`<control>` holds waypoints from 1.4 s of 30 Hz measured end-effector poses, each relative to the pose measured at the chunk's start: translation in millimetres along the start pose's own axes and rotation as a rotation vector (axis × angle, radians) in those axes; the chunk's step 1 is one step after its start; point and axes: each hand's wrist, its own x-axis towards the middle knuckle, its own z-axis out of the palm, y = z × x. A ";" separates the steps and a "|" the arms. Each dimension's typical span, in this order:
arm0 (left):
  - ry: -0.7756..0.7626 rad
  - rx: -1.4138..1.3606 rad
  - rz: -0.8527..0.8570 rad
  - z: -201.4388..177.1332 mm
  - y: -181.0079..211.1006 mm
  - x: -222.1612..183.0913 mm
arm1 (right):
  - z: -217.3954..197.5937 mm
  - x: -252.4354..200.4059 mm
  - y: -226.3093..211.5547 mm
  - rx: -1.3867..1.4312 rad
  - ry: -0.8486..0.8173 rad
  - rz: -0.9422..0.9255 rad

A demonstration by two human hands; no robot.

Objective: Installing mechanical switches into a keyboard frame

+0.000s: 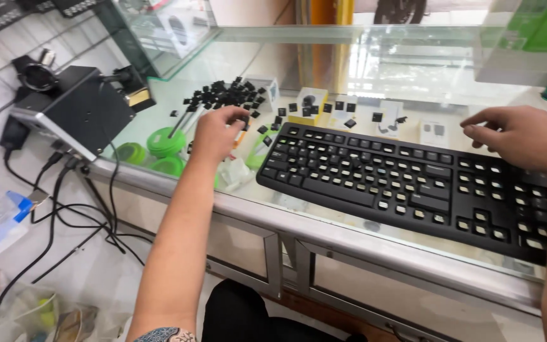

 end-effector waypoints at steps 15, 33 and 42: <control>-0.432 -0.057 0.629 89.2 122.5 -90.7 | -21.8 -29.6 -25.6 0.137 -0.107 0.016; -0.468 -0.062 0.815 143.5 122.1 -112.8 | -7.5 -17.8 -7.0 0.157 -0.081 -0.035; -0.450 -0.059 0.838 140.4 124.0 -115.9 | -4.4 -14.5 -5.8 0.125 -0.088 -0.021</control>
